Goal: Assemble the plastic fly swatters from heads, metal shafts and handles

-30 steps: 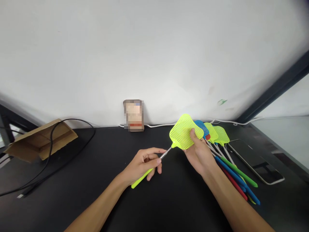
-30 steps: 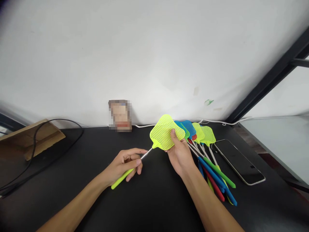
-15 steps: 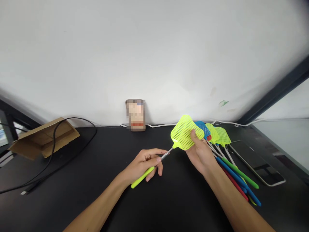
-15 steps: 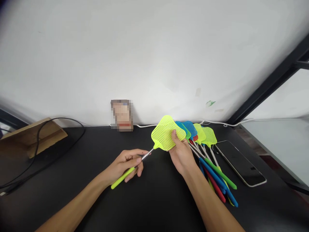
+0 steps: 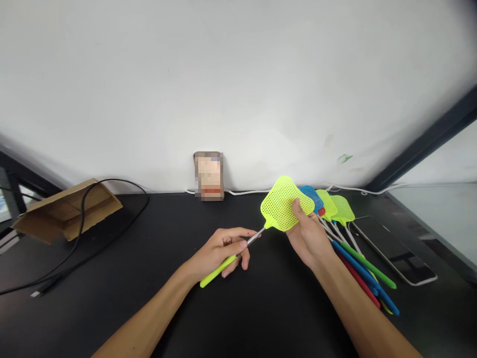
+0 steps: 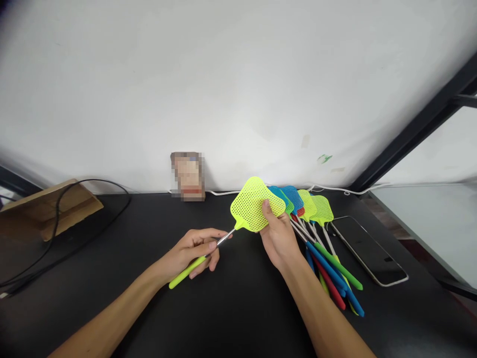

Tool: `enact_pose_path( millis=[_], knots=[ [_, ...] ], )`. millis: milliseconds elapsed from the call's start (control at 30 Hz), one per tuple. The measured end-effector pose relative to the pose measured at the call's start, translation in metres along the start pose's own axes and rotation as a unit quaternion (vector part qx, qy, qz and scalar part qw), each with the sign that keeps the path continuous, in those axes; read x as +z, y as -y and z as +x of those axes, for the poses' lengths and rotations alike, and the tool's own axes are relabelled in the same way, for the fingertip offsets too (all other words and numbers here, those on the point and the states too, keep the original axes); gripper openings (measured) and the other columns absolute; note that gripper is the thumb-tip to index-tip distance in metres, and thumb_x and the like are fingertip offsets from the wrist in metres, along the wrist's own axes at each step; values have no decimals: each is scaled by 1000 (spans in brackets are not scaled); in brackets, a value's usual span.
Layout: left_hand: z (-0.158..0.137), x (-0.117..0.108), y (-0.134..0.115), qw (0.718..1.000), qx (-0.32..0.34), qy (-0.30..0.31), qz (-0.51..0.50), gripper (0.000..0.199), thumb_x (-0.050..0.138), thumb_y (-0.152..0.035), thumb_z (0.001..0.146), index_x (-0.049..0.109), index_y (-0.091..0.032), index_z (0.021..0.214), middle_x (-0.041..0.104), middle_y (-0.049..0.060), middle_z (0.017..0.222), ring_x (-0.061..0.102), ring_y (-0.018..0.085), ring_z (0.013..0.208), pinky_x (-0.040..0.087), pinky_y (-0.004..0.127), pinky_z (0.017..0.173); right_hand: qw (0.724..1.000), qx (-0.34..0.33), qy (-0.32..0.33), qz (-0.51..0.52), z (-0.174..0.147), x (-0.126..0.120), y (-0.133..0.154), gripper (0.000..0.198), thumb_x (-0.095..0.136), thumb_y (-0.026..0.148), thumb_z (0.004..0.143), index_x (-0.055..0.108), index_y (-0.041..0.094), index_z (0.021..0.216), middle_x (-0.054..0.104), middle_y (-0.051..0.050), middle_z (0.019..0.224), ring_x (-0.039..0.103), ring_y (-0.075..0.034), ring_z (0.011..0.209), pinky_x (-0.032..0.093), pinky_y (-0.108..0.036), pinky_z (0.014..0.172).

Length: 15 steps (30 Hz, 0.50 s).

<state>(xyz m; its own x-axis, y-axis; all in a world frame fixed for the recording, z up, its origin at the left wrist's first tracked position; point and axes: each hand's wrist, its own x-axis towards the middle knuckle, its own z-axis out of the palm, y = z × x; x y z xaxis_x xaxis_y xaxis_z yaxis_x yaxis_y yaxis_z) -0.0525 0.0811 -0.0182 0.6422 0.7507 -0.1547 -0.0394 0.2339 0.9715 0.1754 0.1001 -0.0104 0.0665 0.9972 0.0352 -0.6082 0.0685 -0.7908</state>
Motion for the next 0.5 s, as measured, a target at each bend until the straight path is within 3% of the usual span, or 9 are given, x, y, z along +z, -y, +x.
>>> enact_pose_path(
  millis=[200, 333, 500],
  knots=[
    [0, -2, 1, 1000, 4, -5, 3, 40, 59, -36, 98, 62, -15, 132, 64, 0, 66, 42, 3, 36, 31, 17, 40, 1000, 13, 10, -1, -2, 1, -1, 23, 80, 39, 84, 73, 28, 103, 74, -1, 114, 68, -21, 98, 56, -34, 74],
    [-1, -2, 0, 1000, 12, -11, 15, 39, 54, -37, 100, 64, -15, 131, 54, -4, 59, 38, 2, 37, 29, 18, 43, 999, 28, 26, -5, -5, 3, -3, 16, 77, 39, 86, 71, 27, 96, 73, 0, 99, 66, -18, 87, 47, -27, 55],
    [-1, -2, 1, 1000, -8, -14, 10, 44, 56, -43, 99, 66, -15, 131, 47, -6, 59, 39, 3, 36, 25, 18, 38, 999, 22, 31, 1, -9, 7, -7, 12, 76, 34, 88, 70, 27, 95, 70, 2, 93, 66, -17, 86, 50, -27, 60]
  ],
)
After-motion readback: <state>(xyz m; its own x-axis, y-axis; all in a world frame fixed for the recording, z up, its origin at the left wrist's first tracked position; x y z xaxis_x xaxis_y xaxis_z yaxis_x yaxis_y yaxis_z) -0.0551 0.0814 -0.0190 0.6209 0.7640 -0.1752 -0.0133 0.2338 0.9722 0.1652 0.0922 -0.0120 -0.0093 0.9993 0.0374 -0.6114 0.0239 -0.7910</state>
